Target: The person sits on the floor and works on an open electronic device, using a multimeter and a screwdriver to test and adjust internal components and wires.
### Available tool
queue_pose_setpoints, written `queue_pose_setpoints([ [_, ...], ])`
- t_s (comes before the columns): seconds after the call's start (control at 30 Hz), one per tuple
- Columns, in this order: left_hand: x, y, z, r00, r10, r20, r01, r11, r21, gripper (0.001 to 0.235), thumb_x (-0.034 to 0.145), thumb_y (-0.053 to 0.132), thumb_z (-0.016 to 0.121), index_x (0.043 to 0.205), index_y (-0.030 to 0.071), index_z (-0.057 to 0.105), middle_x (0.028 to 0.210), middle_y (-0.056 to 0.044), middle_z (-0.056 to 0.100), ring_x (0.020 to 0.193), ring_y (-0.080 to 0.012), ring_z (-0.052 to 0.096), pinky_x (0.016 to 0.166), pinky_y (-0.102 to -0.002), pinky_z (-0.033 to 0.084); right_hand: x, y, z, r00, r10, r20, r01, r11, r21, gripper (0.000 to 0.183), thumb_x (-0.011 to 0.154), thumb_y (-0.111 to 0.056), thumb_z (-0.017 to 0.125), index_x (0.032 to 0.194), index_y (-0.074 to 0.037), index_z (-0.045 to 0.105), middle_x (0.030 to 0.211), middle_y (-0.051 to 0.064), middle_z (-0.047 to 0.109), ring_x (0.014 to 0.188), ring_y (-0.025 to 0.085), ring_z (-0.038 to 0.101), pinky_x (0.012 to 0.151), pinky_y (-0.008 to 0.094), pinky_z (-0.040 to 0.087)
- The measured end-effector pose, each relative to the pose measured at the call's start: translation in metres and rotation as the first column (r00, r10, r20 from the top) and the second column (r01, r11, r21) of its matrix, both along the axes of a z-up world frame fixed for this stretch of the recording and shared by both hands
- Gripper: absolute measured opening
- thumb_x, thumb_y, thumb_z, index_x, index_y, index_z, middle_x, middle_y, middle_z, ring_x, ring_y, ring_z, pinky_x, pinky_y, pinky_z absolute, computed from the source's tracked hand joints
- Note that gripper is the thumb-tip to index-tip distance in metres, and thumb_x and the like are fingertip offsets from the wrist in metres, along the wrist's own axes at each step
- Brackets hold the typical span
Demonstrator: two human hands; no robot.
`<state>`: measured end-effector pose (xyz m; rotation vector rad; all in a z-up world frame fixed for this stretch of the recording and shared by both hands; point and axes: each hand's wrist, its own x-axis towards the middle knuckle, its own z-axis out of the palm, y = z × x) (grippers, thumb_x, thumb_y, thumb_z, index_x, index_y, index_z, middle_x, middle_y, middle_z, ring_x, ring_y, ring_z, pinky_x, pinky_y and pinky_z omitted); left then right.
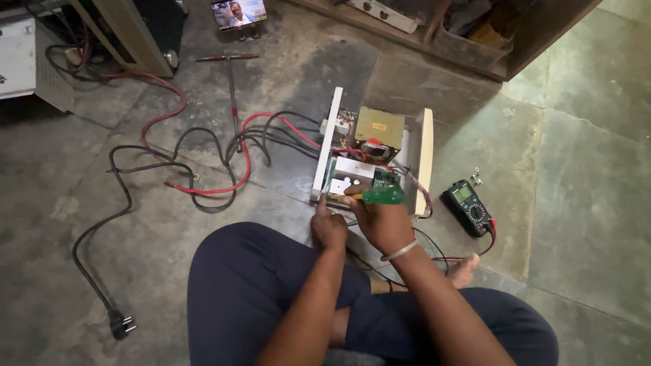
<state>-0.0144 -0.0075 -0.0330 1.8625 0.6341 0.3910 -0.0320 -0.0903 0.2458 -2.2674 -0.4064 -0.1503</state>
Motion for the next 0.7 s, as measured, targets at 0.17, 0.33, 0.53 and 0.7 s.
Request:
queue_pose_setpoints([
  [0.17, -0.004, -0.001, -0.012, 0.998, -0.029, 0.049, 0.027, 0.999, 0.025, 0.065, 0.071, 0.005, 0.059, 0.136, 0.005, 0.065, 0.080, -0.017, 0.068, 0.074, -0.0335, 0.068, 0.072, -0.042, 0.055, 0.004, -0.003, -0.002, 0.996, 0.020, 0.083, -0.013, 0.996, -0.089, 0.019, 0.092, -0.024, 0.072, 0.106, -0.011, 0.074, 0.092, 0.015, 0.075, 0.079, 0.036, 0.072, 0.066, 0.045, 0.055],
  [0.33, -0.001, 0.003, -0.002, 0.998, -0.040, -0.042, 0.038, 0.998, -0.049, 0.057, 0.079, 0.006, 0.056, 0.135, 0.006, 0.065, 0.075, -0.016, 0.067, 0.071, -0.0308, 0.067, 0.071, -0.039, 0.055, 0.012, -0.003, -0.007, 0.997, 0.031, 0.074, -0.025, 0.996, -0.085, 0.020, 0.092, -0.025, 0.072, 0.106, -0.010, 0.074, 0.090, 0.014, 0.075, 0.079, 0.036, 0.072, 0.067, 0.045, 0.056],
  [0.53, 0.001, 0.001, -0.009, 0.995, 0.011, -0.094, -0.008, 0.999, 0.036, 0.045, 0.088, 0.006, 0.057, 0.130, 0.008, 0.073, 0.084, -0.017, 0.072, 0.079, -0.0307, 0.066, 0.073, -0.041, 0.052, 0.014, -0.005, -0.019, 0.985, 0.099, 0.138, -0.078, 0.986, -0.145, 0.025, 0.095, -0.031, 0.068, 0.106, -0.010, 0.075, 0.088, 0.015, 0.074, 0.074, 0.037, 0.071, 0.065, 0.046, 0.055],
  [0.7, 0.016, 0.000, -0.022, 0.973, 0.174, 0.154, 0.103, 0.271, -0.957, 0.017, 0.100, 0.012, 0.054, 0.104, -0.002, 0.063, 0.085, -0.009, 0.067, 0.082, -0.0221, 0.067, 0.080, -0.032, 0.055, 0.015, -0.002, -0.028, 0.985, 0.098, 0.144, -0.058, 0.964, -0.260, 0.030, 0.097, -0.039, 0.066, 0.095, -0.010, 0.075, 0.076, 0.015, 0.070, 0.067, 0.037, 0.068, 0.059, 0.047, 0.053],
])
